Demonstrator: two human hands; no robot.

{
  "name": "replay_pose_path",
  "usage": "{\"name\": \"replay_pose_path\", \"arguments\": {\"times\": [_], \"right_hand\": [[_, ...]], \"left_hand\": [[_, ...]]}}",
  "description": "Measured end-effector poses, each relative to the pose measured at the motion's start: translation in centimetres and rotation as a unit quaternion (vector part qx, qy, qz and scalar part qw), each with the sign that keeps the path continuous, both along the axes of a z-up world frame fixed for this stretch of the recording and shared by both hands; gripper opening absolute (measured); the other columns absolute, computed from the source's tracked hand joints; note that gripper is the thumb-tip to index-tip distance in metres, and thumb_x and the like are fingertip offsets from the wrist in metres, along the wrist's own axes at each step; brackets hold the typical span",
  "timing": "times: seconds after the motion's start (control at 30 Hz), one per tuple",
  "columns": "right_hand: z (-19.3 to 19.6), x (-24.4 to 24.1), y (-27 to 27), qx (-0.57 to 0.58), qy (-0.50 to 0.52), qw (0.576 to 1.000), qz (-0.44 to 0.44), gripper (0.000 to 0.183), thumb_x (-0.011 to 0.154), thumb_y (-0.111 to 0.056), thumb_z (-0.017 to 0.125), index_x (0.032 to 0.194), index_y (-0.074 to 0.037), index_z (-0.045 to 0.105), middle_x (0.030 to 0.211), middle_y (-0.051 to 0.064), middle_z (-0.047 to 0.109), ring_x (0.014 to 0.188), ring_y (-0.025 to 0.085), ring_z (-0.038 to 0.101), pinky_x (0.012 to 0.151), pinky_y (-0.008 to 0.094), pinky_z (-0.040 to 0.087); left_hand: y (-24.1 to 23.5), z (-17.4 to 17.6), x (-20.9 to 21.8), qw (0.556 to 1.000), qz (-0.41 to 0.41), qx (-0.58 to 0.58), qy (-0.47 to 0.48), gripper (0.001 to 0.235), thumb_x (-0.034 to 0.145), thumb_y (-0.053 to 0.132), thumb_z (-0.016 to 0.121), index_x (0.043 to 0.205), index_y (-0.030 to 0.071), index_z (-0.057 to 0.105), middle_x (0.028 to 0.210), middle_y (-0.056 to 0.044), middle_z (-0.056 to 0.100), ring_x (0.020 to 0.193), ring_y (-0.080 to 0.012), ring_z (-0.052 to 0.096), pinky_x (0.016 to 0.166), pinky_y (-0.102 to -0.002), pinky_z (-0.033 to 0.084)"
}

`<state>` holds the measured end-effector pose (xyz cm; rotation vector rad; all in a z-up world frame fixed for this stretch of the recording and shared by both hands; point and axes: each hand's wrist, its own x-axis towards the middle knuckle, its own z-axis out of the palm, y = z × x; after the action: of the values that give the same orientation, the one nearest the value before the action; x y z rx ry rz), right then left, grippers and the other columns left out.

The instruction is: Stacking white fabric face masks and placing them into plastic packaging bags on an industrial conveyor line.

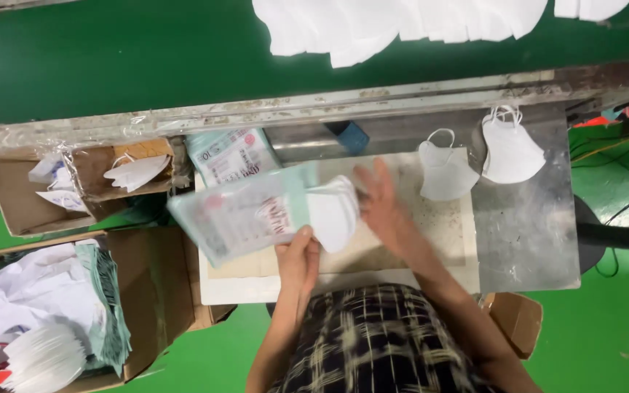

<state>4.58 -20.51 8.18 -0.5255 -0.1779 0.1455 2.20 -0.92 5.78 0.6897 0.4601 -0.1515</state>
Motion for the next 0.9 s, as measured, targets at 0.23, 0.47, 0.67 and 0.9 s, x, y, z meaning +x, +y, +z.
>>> {"name": "replay_pose_path", "arguments": {"times": [0.23,0.47,0.67,0.9], "right_hand": [[-4.4,-4.2,2.5,-0.291,0.077,0.948,-0.101,0.095,0.090,0.001,0.072,0.164,-0.005,0.013,0.155,0.013,0.040,0.137,0.017,0.047,0.111,0.035,0.043],[-3.2,-2.4,-0.8,-0.452,-0.005,0.890,-0.059,0.035,0.092,-0.013,0.072,0.124,-0.002,0.064,0.103,0.002,0.071,0.090,0.008,0.064,0.078,0.024,0.052],[-1.0,-3.0,-3.5,-0.593,-0.044,0.804,-0.002,0.030,0.089,-0.018,0.078,0.115,-0.005,0.071,0.087,0.002,0.072,0.071,0.007,0.061,0.058,0.024,0.049],[-1.4,-3.4,-3.5,-0.603,-0.083,0.786,0.111,0.026,0.088,-0.016,0.077,0.112,-0.007,0.077,0.090,0.001,0.078,0.070,0.008,0.068,0.061,0.026,0.054]], "left_hand": [[-1.7,-0.9,-0.2,0.993,0.007,-0.115,-0.034,0.036,0.087,0.001,0.060,0.122,0.010,0.060,0.113,-0.004,0.069,0.099,-0.0171,0.066,0.081,-0.034,0.054],[-1.8,-5.3,-3.2,0.957,-0.230,-0.129,-0.124,0.006,0.104,0.009,0.067,0.099,0.006,0.066,0.098,-0.005,0.069,0.088,-0.0169,0.061,0.086,-0.033,0.052],[0.8,14.4,0.7,0.660,-0.307,0.587,-0.355,0.040,0.076,0.024,0.081,0.102,-0.004,0.073,0.103,-0.019,0.075,0.099,-0.0279,0.068,0.091,-0.038,0.052],[3.7,8.5,2.9,0.723,-0.456,0.492,-0.163,0.028,0.080,0.013,0.083,0.103,-0.001,0.079,0.081,-0.009,0.080,0.070,-0.0087,0.067,0.065,-0.027,0.055]]}}
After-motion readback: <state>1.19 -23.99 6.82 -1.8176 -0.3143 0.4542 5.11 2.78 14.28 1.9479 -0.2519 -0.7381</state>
